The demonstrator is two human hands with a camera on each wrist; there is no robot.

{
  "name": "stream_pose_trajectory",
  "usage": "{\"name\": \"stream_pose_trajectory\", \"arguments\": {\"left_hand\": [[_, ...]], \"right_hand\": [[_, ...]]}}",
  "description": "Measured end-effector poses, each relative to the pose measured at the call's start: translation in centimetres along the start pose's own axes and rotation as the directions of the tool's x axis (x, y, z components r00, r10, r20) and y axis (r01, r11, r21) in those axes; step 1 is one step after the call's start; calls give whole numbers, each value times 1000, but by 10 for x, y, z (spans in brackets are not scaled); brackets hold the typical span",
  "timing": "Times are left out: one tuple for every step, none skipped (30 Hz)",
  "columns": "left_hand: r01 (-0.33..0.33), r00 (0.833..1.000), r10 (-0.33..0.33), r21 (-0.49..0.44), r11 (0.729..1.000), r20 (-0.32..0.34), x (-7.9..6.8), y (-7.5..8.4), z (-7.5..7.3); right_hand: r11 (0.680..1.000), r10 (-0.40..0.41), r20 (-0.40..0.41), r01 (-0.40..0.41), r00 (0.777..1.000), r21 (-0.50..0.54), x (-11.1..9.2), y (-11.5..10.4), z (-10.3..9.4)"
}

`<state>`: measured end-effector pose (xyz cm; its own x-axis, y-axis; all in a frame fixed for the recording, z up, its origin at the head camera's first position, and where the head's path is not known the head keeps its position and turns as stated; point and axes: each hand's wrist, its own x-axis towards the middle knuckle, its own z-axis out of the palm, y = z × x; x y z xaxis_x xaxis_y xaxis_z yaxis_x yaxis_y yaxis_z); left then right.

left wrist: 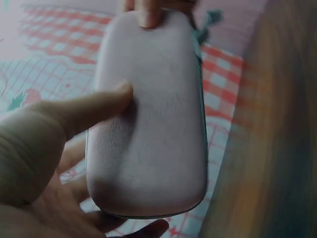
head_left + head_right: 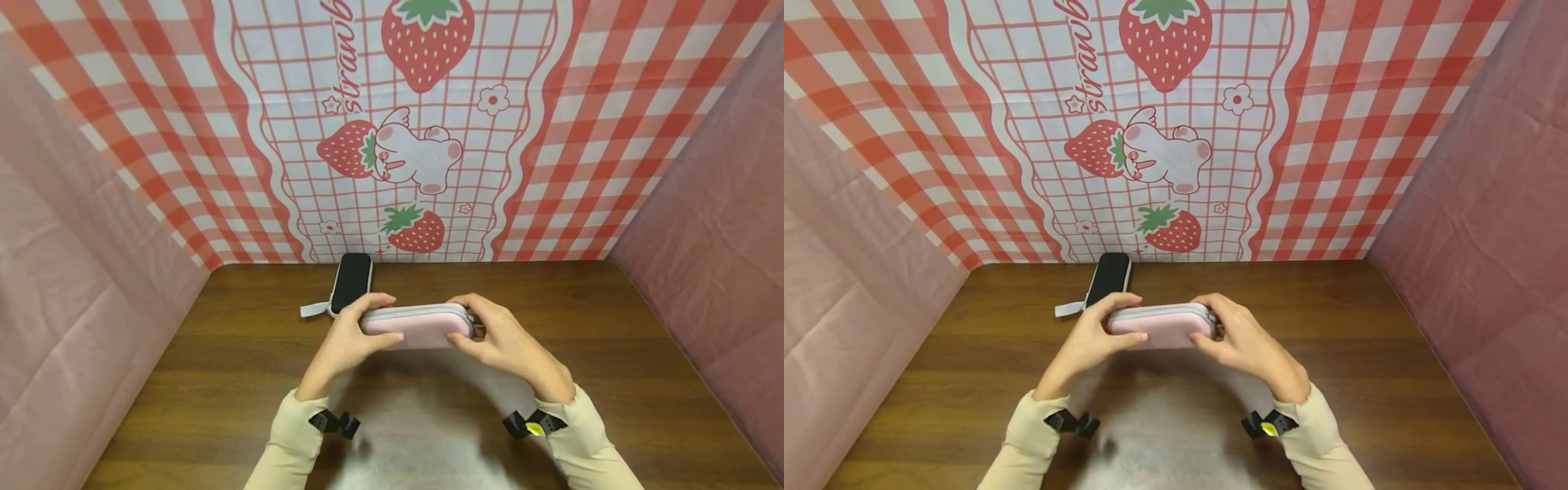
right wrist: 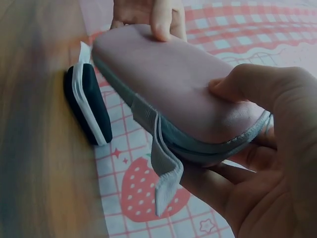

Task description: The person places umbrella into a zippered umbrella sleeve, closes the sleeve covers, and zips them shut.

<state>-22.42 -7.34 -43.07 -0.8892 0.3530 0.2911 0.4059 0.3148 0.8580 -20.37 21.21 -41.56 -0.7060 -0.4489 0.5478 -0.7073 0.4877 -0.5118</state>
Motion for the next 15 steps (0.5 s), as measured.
{"name": "stream_pose_trajectory", "arguments": {"left_hand": [[-37, 999, 35, 57, 998, 23, 0, 1, 1], [-71, 997, 66, 108, 992, 44, -1, 2, 2], [-104, 993, 95, 156, 982, 66, -1, 3, 4], [-136, 989, 120, 197, 971, 88, -2, 5, 5], [-168, 983, 146, 227, 959, 110, -3, 7, 6], [-192, 978, 163, 248, 950, 133, -3, 9, 8], [-213, 972, 177, 261, 942, 154, -3, 11, 10], [-222, 969, 179, 272, 936, 173, -4, 13, 11], [-233, 965, 185, 281, 931, 187, -4, 15, 13], [-241, 962, 188, 286, 928, 198, -5, 16, 15], [-248, 959, 192, 291, 924, 207, -5, 17, 16], [-253, 957, 194, 297, 921, 214, -5, 18, 18], [-258, 956, 198, 301, 918, 216, -6, 18, 19], [-262, 955, 201, 308, 915, 218, -6, 19, 20], [-273, 953, 210, 314, 909, 219, -6, 19, 20]], "right_hand": [[1000, -20, 3, 20, 1000, 2, 0, -1, 0], [999, -40, 7, 40, 999, 7, 0, -1, 1], [998, -59, 13, 58, 998, 11, 1, -2, 1], [997, -73, 19, 72, 997, 14, 1, -4, 2], [996, -83, 29, 83, 996, 16, 1, -6, 2], [995, -96, 36, 96, 995, 15, 2, -8, 2], [995, -103, 47, 102, 994, 12, 2, -10, 3], [995, -104, 58, 104, 993, 7, 2, -13, 3], [994, -106, 68, 106, 992, 0, 2, -15, 4], [994, -105, 78, 106, 991, -6, 2, -17, 4], [994, -106, 86, 107, 991, -11, 2, -19, 4], [994, -105, 93, 107, 990, -14, 2, -20, 4], [995, -101, 98, 103, 990, -16, 2, -22, 4], [995, -101, 100, 103, 990, -16, 3, -23, 5], [994, -105, 100, 107, 989, -17, 3, -24, 5]]}}
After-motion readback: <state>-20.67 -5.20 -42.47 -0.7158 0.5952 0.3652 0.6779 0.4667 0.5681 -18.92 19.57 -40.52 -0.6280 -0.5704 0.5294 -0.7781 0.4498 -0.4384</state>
